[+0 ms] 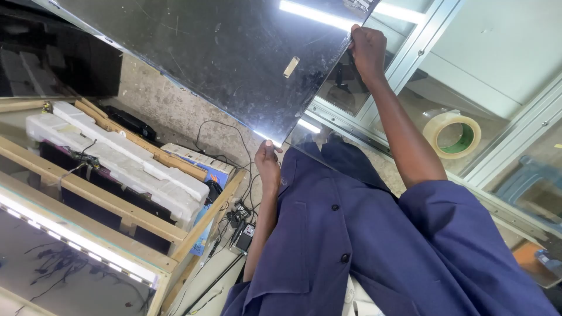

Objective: Lifting a television panel onto a stand and connecting internal ribbon cables to the circuit boards.

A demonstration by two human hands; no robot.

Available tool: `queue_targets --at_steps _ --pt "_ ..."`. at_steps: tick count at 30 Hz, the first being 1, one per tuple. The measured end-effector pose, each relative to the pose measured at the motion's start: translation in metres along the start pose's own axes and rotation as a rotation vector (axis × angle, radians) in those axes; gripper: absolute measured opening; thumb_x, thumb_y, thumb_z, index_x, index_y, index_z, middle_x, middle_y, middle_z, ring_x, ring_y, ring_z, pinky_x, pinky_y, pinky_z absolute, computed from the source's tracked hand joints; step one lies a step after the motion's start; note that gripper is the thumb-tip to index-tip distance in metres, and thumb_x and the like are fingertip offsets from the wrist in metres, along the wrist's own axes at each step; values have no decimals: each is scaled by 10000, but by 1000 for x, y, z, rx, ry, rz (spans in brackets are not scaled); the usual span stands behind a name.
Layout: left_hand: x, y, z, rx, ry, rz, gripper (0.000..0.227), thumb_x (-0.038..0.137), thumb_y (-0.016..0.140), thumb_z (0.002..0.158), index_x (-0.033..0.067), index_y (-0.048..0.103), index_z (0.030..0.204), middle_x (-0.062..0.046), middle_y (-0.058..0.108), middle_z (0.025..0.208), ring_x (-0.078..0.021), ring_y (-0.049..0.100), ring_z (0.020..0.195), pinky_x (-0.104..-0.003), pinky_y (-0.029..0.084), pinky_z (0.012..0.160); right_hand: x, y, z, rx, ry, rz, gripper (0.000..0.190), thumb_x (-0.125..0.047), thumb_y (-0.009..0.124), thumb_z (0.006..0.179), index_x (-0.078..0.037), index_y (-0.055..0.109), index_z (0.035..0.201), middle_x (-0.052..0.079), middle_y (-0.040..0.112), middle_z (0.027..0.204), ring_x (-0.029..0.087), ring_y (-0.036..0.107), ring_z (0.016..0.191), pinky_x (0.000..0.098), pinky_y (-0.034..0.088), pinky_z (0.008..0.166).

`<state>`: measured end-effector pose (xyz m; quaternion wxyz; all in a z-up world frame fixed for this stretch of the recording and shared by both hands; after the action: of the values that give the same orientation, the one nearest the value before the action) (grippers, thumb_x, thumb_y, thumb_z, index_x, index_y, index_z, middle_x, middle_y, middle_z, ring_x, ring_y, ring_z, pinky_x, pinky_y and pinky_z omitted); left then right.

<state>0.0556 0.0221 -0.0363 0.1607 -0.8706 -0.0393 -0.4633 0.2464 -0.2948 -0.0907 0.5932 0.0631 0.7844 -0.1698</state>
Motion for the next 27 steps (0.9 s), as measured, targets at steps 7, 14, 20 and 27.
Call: queue_targets --at_steps 7,14,20,27 --pt "2 0 0 -4 25 18 489 467 418 1002 125 530 670 60 314 547 -61 241 484 -263 175 463 8 0 2 32 9 3 560 -424 498 1019 -115 589 560 -13 452 444 98 391 412 258 330 496" --pt "2 3 4 -80 62 -52 514 507 425 987 112 526 674 67 238 511 -44 180 441 -262 120 420 1 10 -26 -48 67 68 426 -430 452 1052 -186 474 703 -45 473 570 69 400 466 213 347 468" --pt "-21 2 14 -117 108 -62 392 237 358 1053 66 561 765 -12 445 575 -26 236 441 -234 206 437 6 47 -92 -90 -136 -110 448 -358 348 1074 -102 517 747 44 524 572 147 517 516 304 384 519" --pt "-22 0 16 -96 126 -67 378 86 347 1050 23 616 792 -61 510 570 -2 290 442 -199 274 458 7 89 -169 -183 -195 -138 443 -247 336 1095 -51 537 752 157 592 572 247 615 513 322 422 490"
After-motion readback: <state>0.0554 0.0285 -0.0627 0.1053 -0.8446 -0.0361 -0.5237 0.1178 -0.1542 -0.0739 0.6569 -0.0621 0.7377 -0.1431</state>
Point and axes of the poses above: each hand's wrist, its own z-axis towards the middle knuckle, its own y-axis out of the palm, x = y × z, the point moved 7 cm from there along z, towards the middle knuckle
